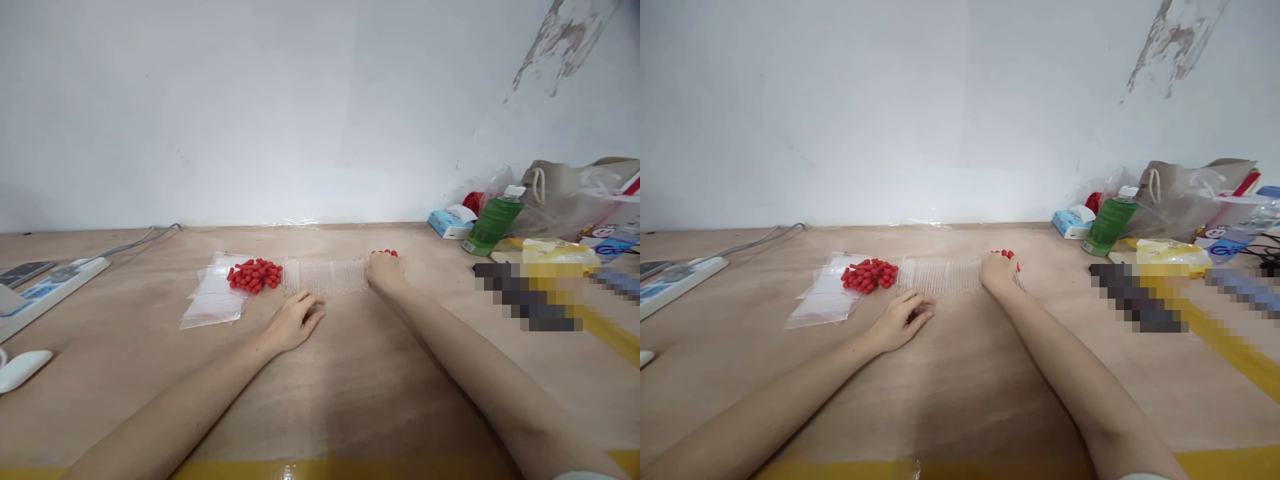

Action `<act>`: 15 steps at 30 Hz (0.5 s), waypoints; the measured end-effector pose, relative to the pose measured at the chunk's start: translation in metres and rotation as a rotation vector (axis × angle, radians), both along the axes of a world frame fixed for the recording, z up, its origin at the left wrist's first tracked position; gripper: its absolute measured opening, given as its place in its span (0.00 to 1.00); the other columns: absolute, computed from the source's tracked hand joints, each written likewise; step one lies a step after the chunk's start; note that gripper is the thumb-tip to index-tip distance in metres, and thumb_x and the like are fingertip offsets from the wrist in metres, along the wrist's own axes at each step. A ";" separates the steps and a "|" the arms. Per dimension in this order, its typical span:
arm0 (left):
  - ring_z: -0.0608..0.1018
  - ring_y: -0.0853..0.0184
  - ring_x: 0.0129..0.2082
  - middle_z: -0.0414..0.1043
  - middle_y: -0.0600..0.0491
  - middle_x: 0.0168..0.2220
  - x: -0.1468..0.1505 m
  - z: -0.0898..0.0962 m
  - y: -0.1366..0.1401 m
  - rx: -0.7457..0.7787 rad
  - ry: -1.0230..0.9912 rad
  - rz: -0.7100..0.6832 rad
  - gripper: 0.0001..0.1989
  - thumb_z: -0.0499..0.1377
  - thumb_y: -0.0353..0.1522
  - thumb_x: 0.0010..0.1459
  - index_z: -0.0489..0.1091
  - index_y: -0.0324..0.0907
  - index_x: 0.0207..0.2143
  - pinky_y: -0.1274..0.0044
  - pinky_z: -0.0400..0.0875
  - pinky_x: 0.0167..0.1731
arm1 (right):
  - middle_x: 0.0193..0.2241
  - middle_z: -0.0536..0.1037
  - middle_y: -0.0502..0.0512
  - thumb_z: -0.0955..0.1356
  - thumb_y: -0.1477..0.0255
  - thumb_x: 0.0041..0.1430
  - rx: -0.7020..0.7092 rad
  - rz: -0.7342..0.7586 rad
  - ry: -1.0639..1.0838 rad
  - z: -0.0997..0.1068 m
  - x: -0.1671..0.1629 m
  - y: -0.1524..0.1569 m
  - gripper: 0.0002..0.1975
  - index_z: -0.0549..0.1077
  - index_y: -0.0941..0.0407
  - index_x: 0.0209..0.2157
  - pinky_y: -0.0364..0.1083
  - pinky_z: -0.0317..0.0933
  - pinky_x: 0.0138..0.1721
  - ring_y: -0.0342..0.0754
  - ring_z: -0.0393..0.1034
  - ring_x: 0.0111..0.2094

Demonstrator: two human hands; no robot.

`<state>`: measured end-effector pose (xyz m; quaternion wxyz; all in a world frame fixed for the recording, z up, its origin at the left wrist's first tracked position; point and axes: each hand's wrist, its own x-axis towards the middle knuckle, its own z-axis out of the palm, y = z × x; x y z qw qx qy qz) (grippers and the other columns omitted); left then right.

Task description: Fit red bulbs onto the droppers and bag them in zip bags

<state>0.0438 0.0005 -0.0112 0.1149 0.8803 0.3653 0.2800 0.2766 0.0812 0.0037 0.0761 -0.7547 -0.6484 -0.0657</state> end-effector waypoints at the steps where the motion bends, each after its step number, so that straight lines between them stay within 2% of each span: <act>1: 0.71 0.67 0.33 0.65 0.50 0.36 0.000 0.000 0.000 0.001 0.001 0.002 0.09 0.51 0.31 0.57 0.65 0.41 0.40 0.74 0.67 0.35 | 0.30 0.72 0.65 0.62 0.78 0.48 -0.014 -0.007 0.001 0.000 -0.001 0.001 0.09 0.72 0.61 0.31 0.53 0.50 0.36 0.56 0.64 0.37; 6: 0.71 0.67 0.32 0.66 0.50 0.36 0.001 -0.001 -0.001 0.024 -0.008 0.002 0.09 0.52 0.31 0.56 0.66 0.41 0.40 0.73 0.67 0.35 | 0.26 0.72 0.63 0.62 0.80 0.46 -0.060 -0.001 -0.004 -0.002 -0.003 0.003 0.08 0.71 0.61 0.27 0.54 0.49 0.38 0.57 0.63 0.38; 11: 0.71 0.67 0.33 0.68 0.51 0.32 0.000 0.008 -0.002 0.159 -0.119 0.056 0.09 0.53 0.31 0.56 0.65 0.42 0.40 0.74 0.66 0.36 | 0.31 0.73 0.67 0.59 0.76 0.52 0.018 0.080 -0.031 0.009 -0.006 -0.019 0.10 0.70 0.64 0.32 0.52 0.47 0.40 0.57 0.64 0.38; 13: 0.71 0.68 0.31 0.67 0.53 0.29 -0.008 0.021 0.005 0.267 -0.236 0.144 0.11 0.53 0.32 0.55 0.63 0.42 0.42 0.75 0.67 0.35 | 0.31 0.73 0.67 0.58 0.72 0.56 0.073 0.189 -0.061 0.014 -0.007 -0.039 0.13 0.70 0.64 0.34 0.51 0.48 0.40 0.55 0.65 0.36; 15: 0.70 0.69 0.28 0.67 0.54 0.27 -0.025 0.038 0.019 0.350 -0.336 0.284 0.13 0.53 0.34 0.55 0.62 0.40 0.44 0.76 0.67 0.32 | 0.28 0.74 0.65 0.57 0.68 0.58 0.115 0.453 -0.104 0.016 -0.005 -0.059 0.15 0.70 0.62 0.33 0.49 0.49 0.37 0.52 0.66 0.31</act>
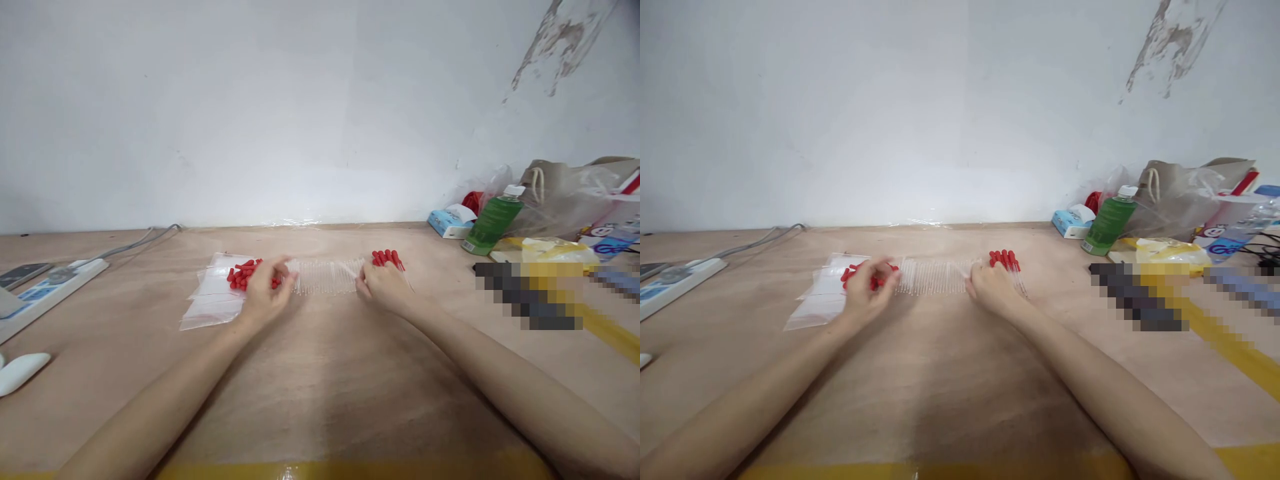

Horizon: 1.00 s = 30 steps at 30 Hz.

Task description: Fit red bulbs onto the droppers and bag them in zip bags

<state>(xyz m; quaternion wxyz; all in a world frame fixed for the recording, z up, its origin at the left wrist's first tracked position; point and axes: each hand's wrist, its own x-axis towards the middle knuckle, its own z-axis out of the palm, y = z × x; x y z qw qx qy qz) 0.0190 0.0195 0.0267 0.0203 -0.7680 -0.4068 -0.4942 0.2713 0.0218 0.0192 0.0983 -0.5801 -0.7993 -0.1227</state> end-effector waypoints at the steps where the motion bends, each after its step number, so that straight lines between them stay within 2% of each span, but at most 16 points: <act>1: 0.70 0.69 0.27 0.67 0.54 0.27 -0.011 0.009 0.010 -0.004 -0.015 0.087 0.14 0.52 0.34 0.55 0.62 0.40 0.44 0.77 0.67 0.31 | 0.27 0.74 0.62 0.57 0.68 0.58 -0.008 0.152 -0.022 -0.001 0.001 -0.009 0.15 0.70 0.61 0.32 0.49 0.49 0.37 0.50 0.66 0.28; 3: 0.71 0.68 0.29 0.69 0.53 0.30 -0.037 0.026 0.034 -0.040 0.082 0.215 0.11 0.52 0.35 0.54 0.67 0.41 0.39 0.76 0.66 0.33 | 0.24 0.74 0.58 0.56 0.67 0.59 -0.038 0.383 -0.057 -0.004 0.005 -0.023 0.15 0.69 0.59 0.31 0.48 0.49 0.37 0.47 0.64 0.24; 5: 0.72 0.66 0.30 0.71 0.51 0.33 -0.064 0.036 0.060 -0.171 0.214 0.275 0.11 0.52 0.35 0.53 0.70 0.41 0.35 0.75 0.66 0.34 | 0.23 0.74 0.56 0.56 0.68 0.60 -0.065 0.484 -0.078 -0.008 0.009 -0.031 0.14 0.69 0.59 0.30 0.48 0.49 0.38 0.45 0.64 0.23; 8: 0.73 0.62 0.32 0.73 0.49 0.35 -0.093 0.038 0.093 -0.458 0.384 0.295 0.12 0.53 0.37 0.49 0.72 0.41 0.32 0.74 0.66 0.35 | 0.25 0.74 0.55 0.57 0.69 0.60 -0.108 0.511 -0.057 -0.009 0.011 -0.034 0.13 0.68 0.58 0.30 0.48 0.49 0.39 0.45 0.64 0.24; 10: 0.74 0.62 0.31 0.74 0.51 0.31 -0.102 0.035 0.107 -0.584 0.432 0.247 0.12 0.55 0.39 0.46 0.73 0.42 0.28 0.74 0.66 0.33 | 0.26 0.74 0.54 0.58 0.69 0.59 -0.142 0.510 0.017 -0.008 0.010 -0.034 0.10 0.68 0.57 0.30 0.47 0.50 0.39 0.45 0.65 0.26; 15: 0.74 0.63 0.27 0.75 0.54 0.24 -0.102 0.034 0.117 -0.768 0.450 0.172 0.11 0.59 0.41 0.37 0.74 0.44 0.22 0.78 0.66 0.26 | 0.29 0.71 0.53 0.64 0.67 0.54 -0.172 0.478 0.282 -0.011 -0.001 -0.035 0.07 0.66 0.56 0.30 0.45 0.52 0.36 0.45 0.63 0.31; 20: 0.74 0.64 0.26 0.74 0.54 0.23 -0.103 0.032 0.120 -0.798 0.399 0.163 0.10 0.60 0.39 0.34 0.70 0.43 0.20 0.79 0.66 0.25 | 0.28 0.69 0.52 0.65 0.67 0.53 -0.189 0.429 0.469 -0.025 -0.014 -0.033 0.07 0.66 0.57 0.29 0.42 0.54 0.32 0.43 0.62 0.31; 25: 0.73 0.65 0.25 0.72 0.53 0.23 -0.107 0.023 0.120 -0.735 0.318 0.174 0.10 0.59 0.39 0.39 0.67 0.42 0.23 0.77 0.67 0.26 | 0.25 0.69 0.50 0.65 0.70 0.53 -0.200 0.383 0.550 -0.034 -0.017 -0.031 0.05 0.66 0.58 0.27 0.41 0.55 0.30 0.41 0.61 0.27; 30: 0.73 0.66 0.26 0.72 0.52 0.25 -0.113 0.017 0.116 -0.654 0.240 0.179 0.10 0.57 0.37 0.44 0.65 0.40 0.27 0.77 0.67 0.27 | 0.25 0.69 0.50 0.64 0.70 0.54 -0.202 0.378 0.558 -0.037 -0.016 -0.030 0.05 0.66 0.58 0.27 0.41 0.55 0.30 0.41 0.62 0.28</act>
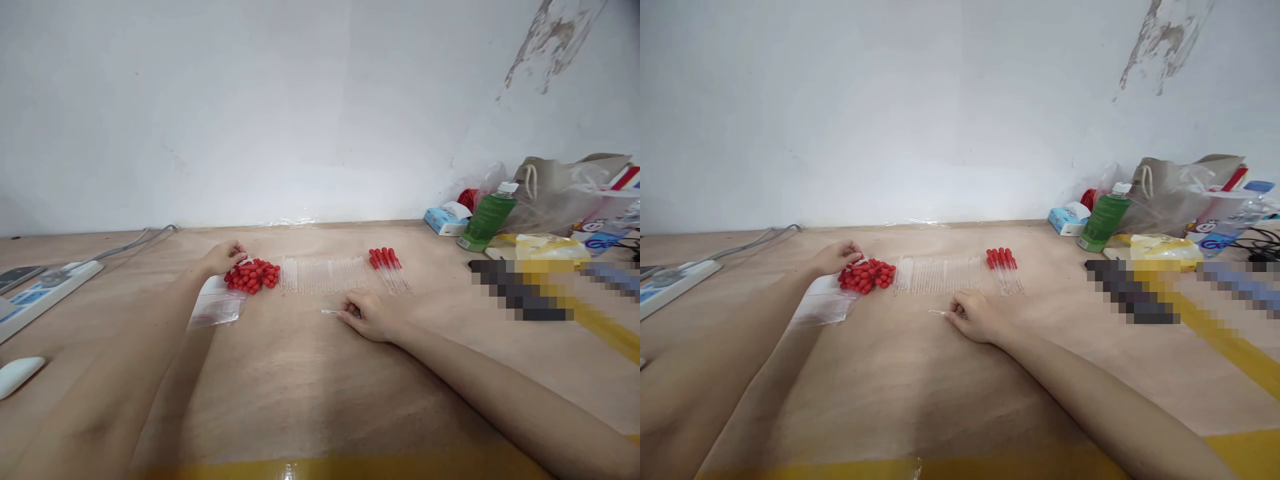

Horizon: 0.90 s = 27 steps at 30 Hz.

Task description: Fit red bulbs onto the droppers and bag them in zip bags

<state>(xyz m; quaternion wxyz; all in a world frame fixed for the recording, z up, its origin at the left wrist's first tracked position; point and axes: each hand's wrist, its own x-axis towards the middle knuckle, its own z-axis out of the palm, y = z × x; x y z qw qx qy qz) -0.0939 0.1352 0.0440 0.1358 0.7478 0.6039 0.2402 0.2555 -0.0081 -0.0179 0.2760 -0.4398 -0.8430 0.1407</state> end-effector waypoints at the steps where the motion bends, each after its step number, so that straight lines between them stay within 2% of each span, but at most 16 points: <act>1: 0.73 0.66 0.27 0.72 0.52 0.26 -0.001 0.001 -0.001 0.029 -0.012 0.006 0.10 0.56 0.37 0.45 0.65 0.40 0.28 0.77 0.67 0.28 | 0.25 0.69 0.50 0.64 0.70 0.54 0.003 0.000 0.000 0.000 0.000 0.000 0.05 0.66 0.58 0.27 0.41 0.55 0.30 0.41 0.62 0.28; 3: 0.73 0.67 0.30 0.72 0.51 0.31 0.001 0.004 -0.004 0.119 -0.035 0.034 0.12 0.54 0.37 0.49 0.65 0.40 0.34 0.76 0.67 0.32 | 0.26 0.70 0.51 0.64 0.71 0.54 0.018 -0.002 -0.003 0.002 0.000 -0.002 0.05 0.65 0.58 0.27 0.42 0.55 0.32 0.42 0.62 0.29; 5: 0.72 0.68 0.33 0.70 0.50 0.36 0.007 0.008 -0.011 0.275 -0.118 0.070 0.16 0.51 0.37 0.52 0.64 0.40 0.42 0.76 0.66 0.35 | 0.26 0.70 0.52 0.63 0.72 0.55 0.028 -0.029 0.004 0.005 -0.001 -0.004 0.05 0.65 0.58 0.27 0.42 0.56 0.32 0.42 0.62 0.29; 7: 0.71 0.69 0.32 0.69 0.50 0.35 0.021 0.011 -0.025 0.415 -0.283 0.066 0.18 0.49 0.38 0.55 0.63 0.40 0.45 0.77 0.66 0.34 | 0.26 0.70 0.52 0.62 0.72 0.56 0.019 -0.085 0.024 0.009 -0.002 -0.006 0.05 0.64 0.57 0.27 0.42 0.56 0.31 0.42 0.62 0.29; 8: 0.71 0.69 0.31 0.69 0.51 0.34 0.031 0.010 -0.035 0.431 -0.382 0.033 0.18 0.49 0.38 0.55 0.64 0.39 0.45 0.77 0.66 0.33 | 0.25 0.70 0.51 0.61 0.72 0.57 0.011 -0.116 0.039 0.011 -0.002 -0.006 0.05 0.64 0.57 0.28 0.42 0.55 0.30 0.42 0.62 0.28; 9: 0.71 0.70 0.29 0.69 0.51 0.32 0.043 0.008 -0.047 0.397 -0.474 -0.008 0.17 0.49 0.39 0.55 0.65 0.39 0.43 0.77 0.67 0.33 | 0.25 0.70 0.51 0.61 0.72 0.57 0.008 -0.141 0.058 0.012 -0.002 -0.007 0.05 0.64 0.57 0.28 0.42 0.55 0.29 0.42 0.62 0.27; 12: 0.71 0.70 0.26 0.68 0.53 0.27 0.084 -0.007 -0.086 0.137 -0.686 -0.121 0.17 0.51 0.42 0.54 0.66 0.38 0.39 0.77 0.67 0.29 | 0.24 0.70 0.50 0.60 0.72 0.57 0.030 -0.157 0.136 0.009 -0.001 -0.004 0.04 0.64 0.56 0.30 0.42 0.56 0.28 0.43 0.63 0.26; 14: 0.71 0.71 0.26 0.68 0.54 0.26 0.108 -0.021 -0.109 0.004 -0.681 -0.203 0.14 0.56 0.41 0.51 0.65 0.38 0.31 0.79 0.66 0.28 | 0.24 0.70 0.51 0.59 0.71 0.58 0.076 -0.136 0.185 0.005 0.001 -0.002 0.05 0.64 0.56 0.33 0.43 0.57 0.29 0.44 0.64 0.26; 17: 0.68 0.74 0.21 0.64 0.58 0.23 0.132 -0.042 -0.127 -0.038 -0.608 -0.230 0.13 0.61 0.38 0.47 0.61 0.39 0.26 0.83 0.61 0.21 | 0.29 0.72 0.53 0.58 0.72 0.59 0.167 -0.087 0.188 0.000 0.002 0.000 0.07 0.65 0.56 0.37 0.45 0.58 0.34 0.45 0.65 0.31; 20: 0.68 0.74 0.21 0.62 0.59 0.23 0.141 -0.056 -0.129 -0.019 -0.600 -0.269 0.12 0.60 0.36 0.48 0.59 0.40 0.27 0.82 0.61 0.21 | 0.30 0.72 0.54 0.58 0.72 0.60 0.213 -0.053 0.152 0.000 0.003 -0.001 0.08 0.67 0.56 0.35 0.46 0.57 0.35 0.45 0.66 0.33; 24: 0.72 0.70 0.30 0.68 0.55 0.30 0.142 -0.062 -0.128 0.004 -0.610 -0.334 0.11 0.59 0.34 0.50 0.61 0.41 0.34 0.79 0.65 0.29 | 0.30 0.72 0.54 0.58 0.72 0.60 0.212 -0.024 0.126 0.001 0.002 -0.002 0.08 0.67 0.57 0.35 0.46 0.55 0.35 0.44 0.65 0.31; 27: 0.72 0.70 0.30 0.70 0.53 0.33 0.142 -0.060 -0.130 0.007 -0.543 -0.358 0.11 0.59 0.34 0.50 0.64 0.40 0.36 0.79 0.66 0.29 | 0.31 0.73 0.53 0.58 0.72 0.60 0.203 0.002 0.094 0.001 0.001 -0.003 0.08 0.67 0.57 0.35 0.46 0.53 0.36 0.43 0.65 0.32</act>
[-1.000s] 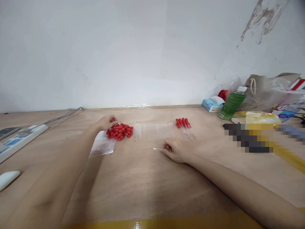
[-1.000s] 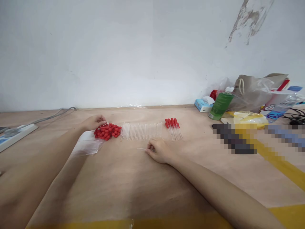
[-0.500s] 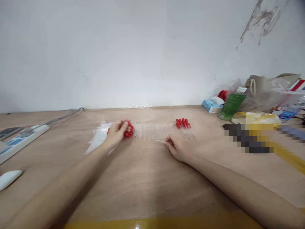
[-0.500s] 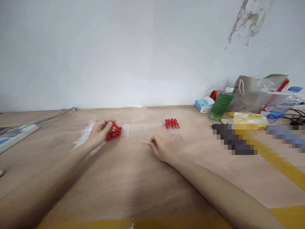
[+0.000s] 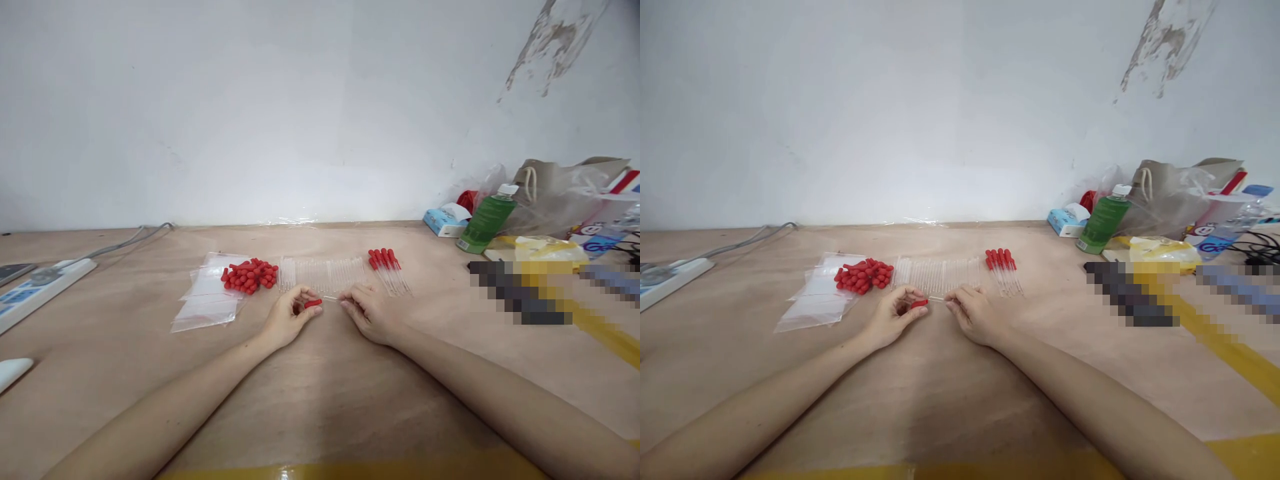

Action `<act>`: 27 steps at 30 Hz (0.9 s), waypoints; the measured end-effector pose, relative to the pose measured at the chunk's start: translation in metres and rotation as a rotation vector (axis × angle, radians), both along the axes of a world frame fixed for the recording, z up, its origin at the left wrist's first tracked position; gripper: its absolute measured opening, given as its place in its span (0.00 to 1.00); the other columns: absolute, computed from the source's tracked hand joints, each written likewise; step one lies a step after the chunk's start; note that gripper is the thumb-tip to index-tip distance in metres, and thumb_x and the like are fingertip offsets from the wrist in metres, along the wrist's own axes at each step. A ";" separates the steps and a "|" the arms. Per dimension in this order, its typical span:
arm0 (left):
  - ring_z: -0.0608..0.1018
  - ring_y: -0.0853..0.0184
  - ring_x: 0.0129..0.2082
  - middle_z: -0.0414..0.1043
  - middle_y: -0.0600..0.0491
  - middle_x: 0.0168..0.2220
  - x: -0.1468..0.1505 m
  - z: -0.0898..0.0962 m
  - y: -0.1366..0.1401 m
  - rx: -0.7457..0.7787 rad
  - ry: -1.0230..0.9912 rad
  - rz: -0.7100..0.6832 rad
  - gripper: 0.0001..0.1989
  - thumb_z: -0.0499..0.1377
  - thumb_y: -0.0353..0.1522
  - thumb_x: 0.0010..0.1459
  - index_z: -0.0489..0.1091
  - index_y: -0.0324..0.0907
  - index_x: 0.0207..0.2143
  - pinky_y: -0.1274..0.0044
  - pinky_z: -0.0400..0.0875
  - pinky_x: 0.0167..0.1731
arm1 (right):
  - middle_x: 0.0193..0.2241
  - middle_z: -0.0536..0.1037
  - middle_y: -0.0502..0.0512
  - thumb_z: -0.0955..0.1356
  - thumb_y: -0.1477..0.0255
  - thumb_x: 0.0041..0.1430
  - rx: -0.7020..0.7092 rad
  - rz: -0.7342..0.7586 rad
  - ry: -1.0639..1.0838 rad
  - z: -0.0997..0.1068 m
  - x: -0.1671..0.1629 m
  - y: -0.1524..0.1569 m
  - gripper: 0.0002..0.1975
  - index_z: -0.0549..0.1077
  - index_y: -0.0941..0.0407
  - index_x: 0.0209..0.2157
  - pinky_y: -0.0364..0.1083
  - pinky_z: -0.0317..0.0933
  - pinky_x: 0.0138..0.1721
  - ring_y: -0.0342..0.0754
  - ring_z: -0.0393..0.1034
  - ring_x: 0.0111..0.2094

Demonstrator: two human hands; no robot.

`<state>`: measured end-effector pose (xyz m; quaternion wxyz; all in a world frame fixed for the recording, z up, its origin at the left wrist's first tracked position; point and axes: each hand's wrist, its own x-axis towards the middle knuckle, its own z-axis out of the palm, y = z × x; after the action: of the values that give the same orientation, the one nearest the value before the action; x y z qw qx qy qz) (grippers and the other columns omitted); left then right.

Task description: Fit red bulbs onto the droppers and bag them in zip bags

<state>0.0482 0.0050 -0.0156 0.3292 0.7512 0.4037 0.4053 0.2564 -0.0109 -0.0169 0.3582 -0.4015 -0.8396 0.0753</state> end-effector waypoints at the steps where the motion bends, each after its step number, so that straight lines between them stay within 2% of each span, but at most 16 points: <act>1: 0.73 0.70 0.29 0.71 0.53 0.32 0.000 0.001 -0.001 0.001 0.017 -0.005 0.11 0.59 0.34 0.50 0.65 0.40 0.36 0.78 0.66 0.28 | 0.31 0.73 0.53 0.58 0.72 0.60 -0.001 0.009 -0.014 0.000 0.000 0.000 0.08 0.67 0.57 0.36 0.46 0.53 0.37 0.43 0.65 0.31; 6: 0.75 0.69 0.30 0.74 0.53 0.32 0.001 0.003 -0.003 0.002 0.088 -0.034 0.09 0.58 0.35 0.53 0.70 0.41 0.36 0.78 0.68 0.30 | 0.31 0.73 0.52 0.58 0.73 0.60 -0.019 0.044 -0.069 -0.001 0.001 0.000 0.08 0.67 0.56 0.36 0.45 0.51 0.37 0.42 0.65 0.31; 14: 0.72 0.69 0.30 0.73 0.54 0.30 0.000 0.008 -0.011 0.174 0.300 -0.089 0.09 0.53 0.34 0.57 0.72 0.42 0.33 0.78 0.65 0.31 | 0.30 0.73 0.51 0.60 0.73 0.59 -0.052 0.080 -0.161 0.005 0.004 0.004 0.08 0.71 0.56 0.33 0.45 0.49 0.38 0.42 0.65 0.31; 22: 0.71 0.69 0.29 0.70 0.52 0.28 0.000 0.009 -0.015 0.249 0.426 -0.115 0.11 0.51 0.34 0.58 0.71 0.39 0.32 0.78 0.64 0.30 | 0.27 0.72 0.52 0.59 0.73 0.60 0.093 0.044 -0.313 0.008 0.000 0.001 0.11 0.71 0.57 0.29 0.45 0.45 0.34 0.42 0.62 0.28; 27: 0.70 0.69 0.29 0.69 0.51 0.29 0.001 0.008 -0.016 0.301 0.456 -0.178 0.10 0.51 0.33 0.58 0.70 0.38 0.33 0.78 0.64 0.29 | 0.26 0.74 0.51 0.58 0.73 0.60 -0.019 0.099 -0.291 0.006 -0.002 -0.002 0.11 0.69 0.57 0.29 0.45 0.45 0.35 0.42 0.63 0.27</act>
<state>0.0496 -0.0111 -0.0076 0.1492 0.8958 0.3352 0.2508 0.2543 -0.0127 -0.0112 0.2248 -0.3696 -0.9006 0.0416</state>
